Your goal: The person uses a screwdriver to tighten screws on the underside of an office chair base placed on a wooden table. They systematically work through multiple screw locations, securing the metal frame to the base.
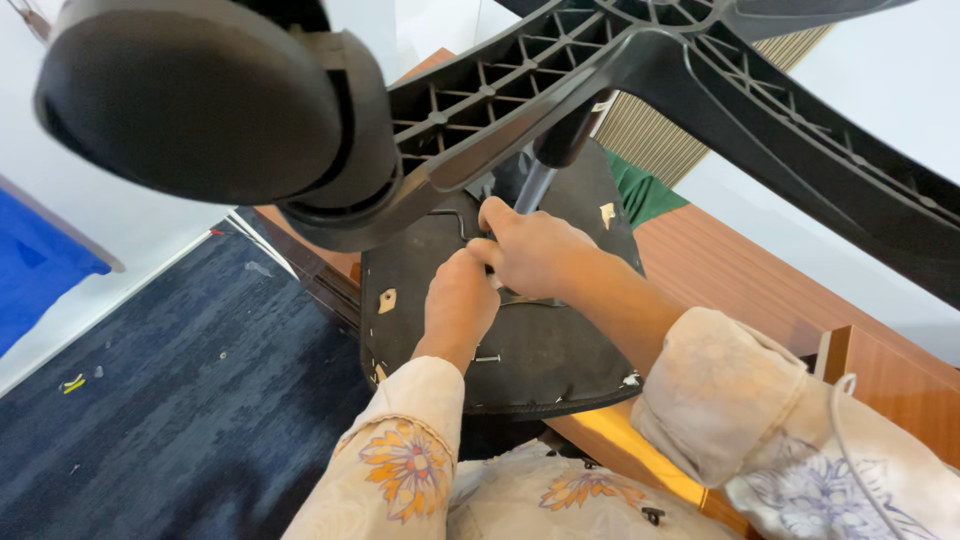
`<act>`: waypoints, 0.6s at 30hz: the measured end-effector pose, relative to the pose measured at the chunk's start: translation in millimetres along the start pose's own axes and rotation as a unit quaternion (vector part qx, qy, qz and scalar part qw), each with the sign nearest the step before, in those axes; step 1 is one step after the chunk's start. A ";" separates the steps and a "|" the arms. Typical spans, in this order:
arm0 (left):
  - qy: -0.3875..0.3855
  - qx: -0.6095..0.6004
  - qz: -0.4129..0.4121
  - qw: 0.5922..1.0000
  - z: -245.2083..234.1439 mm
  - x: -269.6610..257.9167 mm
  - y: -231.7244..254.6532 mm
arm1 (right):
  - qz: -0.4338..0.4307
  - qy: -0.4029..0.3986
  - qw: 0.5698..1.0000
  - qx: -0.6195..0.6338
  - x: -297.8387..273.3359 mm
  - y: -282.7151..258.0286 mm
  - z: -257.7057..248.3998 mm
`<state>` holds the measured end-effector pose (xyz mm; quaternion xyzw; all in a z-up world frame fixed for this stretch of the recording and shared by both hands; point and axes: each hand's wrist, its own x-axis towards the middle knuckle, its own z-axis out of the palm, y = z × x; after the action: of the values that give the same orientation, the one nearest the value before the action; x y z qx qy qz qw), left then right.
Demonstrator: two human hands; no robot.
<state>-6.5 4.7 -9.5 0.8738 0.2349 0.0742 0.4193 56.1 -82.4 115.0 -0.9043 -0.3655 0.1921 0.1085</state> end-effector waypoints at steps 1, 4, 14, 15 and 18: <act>0.006 0.008 0.013 1.000 3.3 0.1 -0.5 | 0.069 -0.015 0.997 0.015 -0.6 -2.2 -1.4; 0.027 0.037 0.041 0.998 8.2 -2.0 -2.6 | 0.106 -0.008 0.994 0.014 -3.0 -4.7 -3.5; 0.033 -0.025 0.040 0.998 1.9 -14.3 12.6 | -0.019 -0.003 0.997 0.068 -7.9 19.7 -1.9; 0.020 -0.023 0.020 0.999 -0.1 -14.8 14.2 | 0.005 -0.014 0.996 0.088 -9.6 17.9 -2.9; 0.024 0.003 0.007 1.000 -5.0 -15.3 19.0 | 0.078 -0.033 0.990 0.116 -15.0 6.3 -6.6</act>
<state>-14.9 -9.2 9.4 0.8745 0.2388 0.0972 0.4109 52.9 -97.8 122.8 -0.9044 -0.2729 0.2708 0.1852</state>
